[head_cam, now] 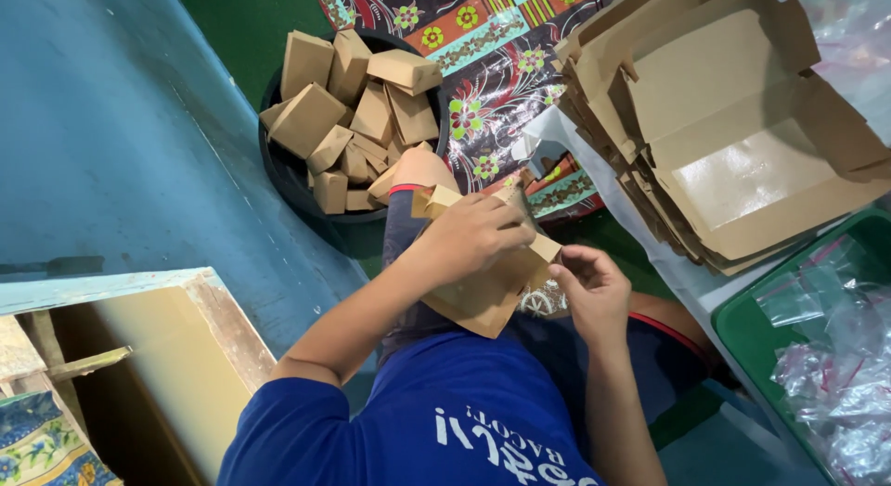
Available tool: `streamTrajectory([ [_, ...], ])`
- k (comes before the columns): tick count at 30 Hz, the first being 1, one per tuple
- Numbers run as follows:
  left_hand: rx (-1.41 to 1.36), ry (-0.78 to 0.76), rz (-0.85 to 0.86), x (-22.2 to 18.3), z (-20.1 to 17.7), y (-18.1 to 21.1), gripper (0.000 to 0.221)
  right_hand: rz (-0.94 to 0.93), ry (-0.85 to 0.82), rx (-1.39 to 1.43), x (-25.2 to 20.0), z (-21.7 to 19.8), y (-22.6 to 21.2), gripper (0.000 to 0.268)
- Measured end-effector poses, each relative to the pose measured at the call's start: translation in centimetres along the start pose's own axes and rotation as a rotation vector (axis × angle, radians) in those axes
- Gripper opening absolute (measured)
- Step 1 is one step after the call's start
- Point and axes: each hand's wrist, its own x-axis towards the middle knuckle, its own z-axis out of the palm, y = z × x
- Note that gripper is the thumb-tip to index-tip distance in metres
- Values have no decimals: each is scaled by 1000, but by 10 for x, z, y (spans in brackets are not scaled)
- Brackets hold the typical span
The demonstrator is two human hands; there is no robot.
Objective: Assembling small cardboard boxes from flat templates by folding and tucking tabs
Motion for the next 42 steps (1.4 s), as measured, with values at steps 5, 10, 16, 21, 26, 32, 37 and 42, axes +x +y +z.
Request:
streamTrajectory([
  [5, 11, -28, -2, 1, -5, 1, 10, -39, 12, -24, -1, -3, 7, 24],
  [10, -2, -58, -2, 3, -6, 0, 10, -62, 5, -82, 0, -2, 0, 17],
  [16, -20, -81, -1, 6, -14, 2, 10, -74, -6, -143, 1, -1, -10, 15],
  [21, -21, -54, 7, 3, -11, 1, 11, -93, -16, -179, 0, 1, -12, 13],
  [26, -30, -147, -11, 11, -27, 4, 15, -99, -23, -221, 0, 1, -18, 12],
  [32, -24, -190, -10, 11, -24, 2, 17, -107, -32, -204, 0, 0, -14, 11],
  [37, -19, -139, 8, 7, -17, 1, 18, -121, -32, -210, 1, 1, -16, 11],
  [42, -29, -163, 4, 10, -23, 1, 19, -113, -30, -206, 1, 2, -22, 11],
])
